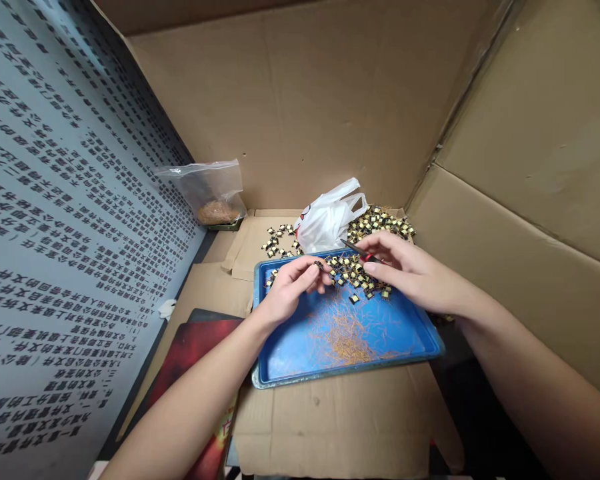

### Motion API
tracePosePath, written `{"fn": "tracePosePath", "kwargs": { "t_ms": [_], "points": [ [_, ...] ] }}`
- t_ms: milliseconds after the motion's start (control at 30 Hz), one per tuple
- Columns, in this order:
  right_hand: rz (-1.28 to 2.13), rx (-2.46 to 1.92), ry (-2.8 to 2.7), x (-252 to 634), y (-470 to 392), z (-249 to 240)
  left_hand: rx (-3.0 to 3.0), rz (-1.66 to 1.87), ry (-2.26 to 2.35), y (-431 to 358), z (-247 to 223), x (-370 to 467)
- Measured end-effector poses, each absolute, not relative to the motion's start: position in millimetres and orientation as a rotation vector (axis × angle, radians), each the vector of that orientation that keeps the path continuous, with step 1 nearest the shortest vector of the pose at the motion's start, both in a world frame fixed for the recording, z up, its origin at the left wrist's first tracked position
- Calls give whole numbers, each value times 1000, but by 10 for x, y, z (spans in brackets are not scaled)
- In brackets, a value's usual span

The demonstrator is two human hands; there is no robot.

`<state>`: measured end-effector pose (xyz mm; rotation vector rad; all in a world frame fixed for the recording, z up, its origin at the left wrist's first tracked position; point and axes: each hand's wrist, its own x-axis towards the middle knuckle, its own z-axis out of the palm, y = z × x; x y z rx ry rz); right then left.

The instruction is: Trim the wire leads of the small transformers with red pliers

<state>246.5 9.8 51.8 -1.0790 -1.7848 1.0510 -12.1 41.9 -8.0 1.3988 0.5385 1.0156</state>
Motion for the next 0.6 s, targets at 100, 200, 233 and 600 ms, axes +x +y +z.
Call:
{"fn": "tracePosePath", "kwargs": {
  "t_ms": [100,200,233,600],
  "points": [
    [1068,-1072,-1557,2500,-81,351,1424,1023,535,412,-88,-108],
    [1079,-1009,-1233,2462,-148,64,1443,1007,520,386,-79,-84],
    [1067,-976,-1153,2433,-141,-25,1451,995,514,376,-74,-75],
    [1021,-711,-1147,2305,555,52,1478,1004,521,393,-95,-90]
  ]
}}
